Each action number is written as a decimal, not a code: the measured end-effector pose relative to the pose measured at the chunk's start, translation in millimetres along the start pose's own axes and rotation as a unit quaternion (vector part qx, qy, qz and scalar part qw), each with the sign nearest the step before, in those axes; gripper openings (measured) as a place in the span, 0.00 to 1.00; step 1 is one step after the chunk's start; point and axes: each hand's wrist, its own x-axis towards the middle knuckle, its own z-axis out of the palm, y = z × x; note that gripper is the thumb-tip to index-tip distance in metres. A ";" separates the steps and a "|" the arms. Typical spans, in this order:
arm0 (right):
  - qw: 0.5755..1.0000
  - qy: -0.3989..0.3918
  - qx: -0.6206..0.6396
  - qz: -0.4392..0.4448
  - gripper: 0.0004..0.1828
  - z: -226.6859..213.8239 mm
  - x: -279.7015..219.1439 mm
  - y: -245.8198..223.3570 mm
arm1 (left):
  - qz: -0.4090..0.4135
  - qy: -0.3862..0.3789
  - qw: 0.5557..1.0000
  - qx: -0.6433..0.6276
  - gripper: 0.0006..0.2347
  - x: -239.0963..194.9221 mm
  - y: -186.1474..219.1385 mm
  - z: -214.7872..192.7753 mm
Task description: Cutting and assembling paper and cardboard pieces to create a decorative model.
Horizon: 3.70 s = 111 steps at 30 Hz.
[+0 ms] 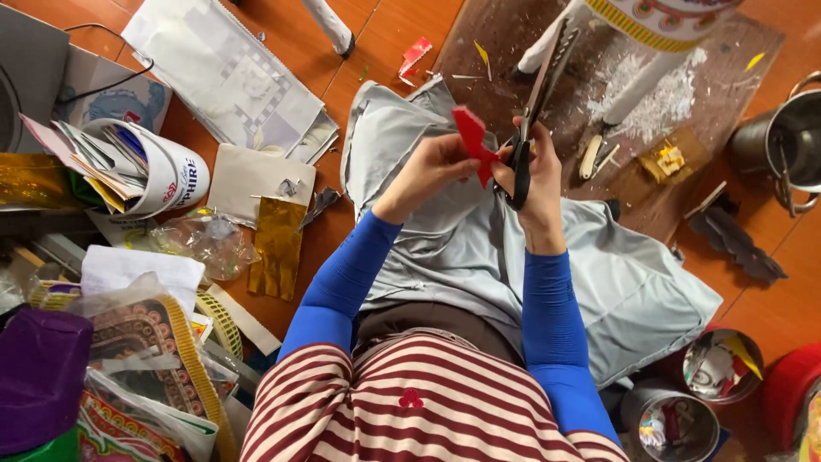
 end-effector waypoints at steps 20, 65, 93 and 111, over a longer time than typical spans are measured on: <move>0.972 -0.112 -0.206 -0.013 0.46 4.3 -43.7 22.6 | 0.137 0.150 0.973 -0.112 0.06 31.0 -12.6 19.8; 0.994 -0.073 -0.018 -0.076 0.41 5.4 -47.0 63.7 | 0.012 0.171 0.907 -0.384 0.07 30.1 -38.8 59.0; 0.980 -0.183 -0.081 -0.004 0.42 -3.9 -30.6 28.7 | 0.049 0.171 0.970 -0.164 0.09 27.6 -7.3 8.4; 0.998 0.025 0.049 -0.016 0.30 3.9 -40.0 10.8 | 0.039 -0.010 0.993 0.107 0.14 5.5 -6.8 9.9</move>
